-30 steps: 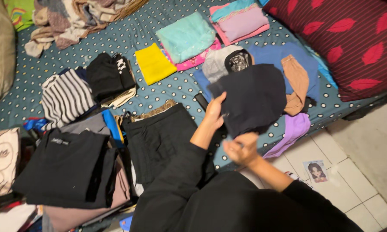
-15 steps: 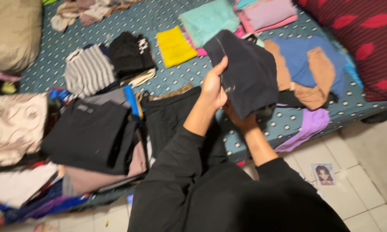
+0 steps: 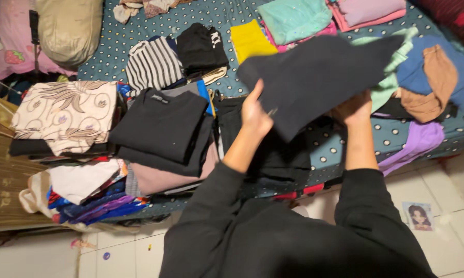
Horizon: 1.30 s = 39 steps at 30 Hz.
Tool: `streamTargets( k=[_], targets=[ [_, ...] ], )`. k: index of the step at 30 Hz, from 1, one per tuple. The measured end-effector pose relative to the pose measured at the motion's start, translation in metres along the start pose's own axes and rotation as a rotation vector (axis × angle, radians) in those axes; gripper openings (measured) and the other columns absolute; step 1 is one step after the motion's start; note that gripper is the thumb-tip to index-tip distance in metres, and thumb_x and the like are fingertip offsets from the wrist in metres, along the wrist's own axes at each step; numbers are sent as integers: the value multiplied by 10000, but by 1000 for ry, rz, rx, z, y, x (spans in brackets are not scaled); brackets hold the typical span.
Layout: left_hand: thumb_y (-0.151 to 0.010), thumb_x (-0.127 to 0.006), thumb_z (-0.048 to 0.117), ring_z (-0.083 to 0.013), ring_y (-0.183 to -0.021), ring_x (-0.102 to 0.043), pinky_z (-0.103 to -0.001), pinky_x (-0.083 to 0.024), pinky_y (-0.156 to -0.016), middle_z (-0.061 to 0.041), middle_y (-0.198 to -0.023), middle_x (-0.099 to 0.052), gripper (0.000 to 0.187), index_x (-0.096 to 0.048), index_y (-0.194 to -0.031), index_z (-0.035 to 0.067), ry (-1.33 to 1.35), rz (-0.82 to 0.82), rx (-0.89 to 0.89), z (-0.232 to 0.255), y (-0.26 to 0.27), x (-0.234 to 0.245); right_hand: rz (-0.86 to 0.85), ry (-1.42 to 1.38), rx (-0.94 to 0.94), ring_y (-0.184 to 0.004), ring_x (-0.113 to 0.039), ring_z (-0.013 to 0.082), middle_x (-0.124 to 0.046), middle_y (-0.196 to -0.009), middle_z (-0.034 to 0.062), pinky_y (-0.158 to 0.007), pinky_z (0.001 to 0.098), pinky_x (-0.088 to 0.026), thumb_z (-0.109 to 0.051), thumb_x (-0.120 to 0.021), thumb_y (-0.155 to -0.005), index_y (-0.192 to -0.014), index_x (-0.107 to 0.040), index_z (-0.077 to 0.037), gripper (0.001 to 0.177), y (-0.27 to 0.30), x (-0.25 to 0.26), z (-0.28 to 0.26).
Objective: The person organizes a wardrobe by taking folded clothes from a bed, placing them into a cabinet shelf, and smoothing them out by hand.
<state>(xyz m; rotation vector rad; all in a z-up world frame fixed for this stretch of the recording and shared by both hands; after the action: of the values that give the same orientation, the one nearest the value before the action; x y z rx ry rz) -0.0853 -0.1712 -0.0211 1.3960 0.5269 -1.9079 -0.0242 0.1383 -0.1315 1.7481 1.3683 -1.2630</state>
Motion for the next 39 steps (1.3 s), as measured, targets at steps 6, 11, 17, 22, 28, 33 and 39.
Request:
streamTargets(
  k=[6,11,17,22,28,33,39],
  targets=[
    [-1006,-580,325,-353,-1301,-569,-511,-448,-1110,-162,-1434,-593,525,-524,-1426,15,72,140,73,-4,96,151,306,388,-215,-1169,-695,351,-665,-1232,151,-1026,548,-562,-332,-527,-1035,-1307,-574,-29,410,58,85,76],
    [-1036,-547,328,-357,-1374,-513,-512,-395,-1161,-173,-1510,-536,563,-468,-1478,-11,123,160,81,-13,112,168,553,716,-58,-1007,-651,282,-659,-1098,127,-897,435,-539,-333,-649,-1022,-1234,-548,-80,344,74,64,93],
    [-1042,-539,308,-315,-1305,-564,-503,-423,-1147,-128,-1431,-581,477,-497,-1434,38,-75,108,18,8,91,107,-156,1832,631,-1426,-469,342,-489,-1455,183,-1236,511,-397,-26,-592,-741,-1433,-515,-44,697,163,-198,146],
    [-1071,-511,371,-327,-1248,-598,-468,-482,-1075,-148,-1342,-650,477,-587,-1340,-16,137,-32,108,-6,65,72,-36,2163,635,-1474,-329,451,-371,-1566,277,-1185,620,-214,46,-652,-611,-1495,-400,32,919,177,-214,205],
    [-1093,-527,367,-313,-1190,-616,-484,-457,-1095,-136,-1289,-647,416,-599,-1302,14,124,58,12,-10,38,65,-105,1880,1077,-1370,-548,435,-578,-1453,230,-1221,572,-383,107,-535,-668,-1436,-496,-8,777,174,-215,161],
    [-1013,-540,203,-315,-1355,-530,-446,-397,-1203,-145,-1419,-609,422,-561,-1373,-16,203,-280,-77,-16,49,44,-320,1828,919,-1234,-675,354,-702,-1277,176,-1126,457,-499,144,-560,-735,-1256,-685,-49,569,165,-249,131],
    [-984,-542,68,-213,-1541,-193,-350,-287,-1204,-100,-1693,-101,878,-40,-1677,263,-655,144,-384,16,-15,59,14,1355,507,-887,-549,158,-678,-1050,43,-812,318,-430,-5,-642,-1041,-1218,-723,-31,196,68,-188,10]
  ],
)
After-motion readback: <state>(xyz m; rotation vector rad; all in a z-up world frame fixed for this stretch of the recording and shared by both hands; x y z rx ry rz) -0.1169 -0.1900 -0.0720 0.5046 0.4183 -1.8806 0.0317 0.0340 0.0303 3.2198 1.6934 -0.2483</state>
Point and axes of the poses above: each hand's wrist, its own y-axis away from the middle knuckle, its own x-axis out of the back of the hand, z = x × y, the point moved 10 cm from there along -y, towards the middle knuckle
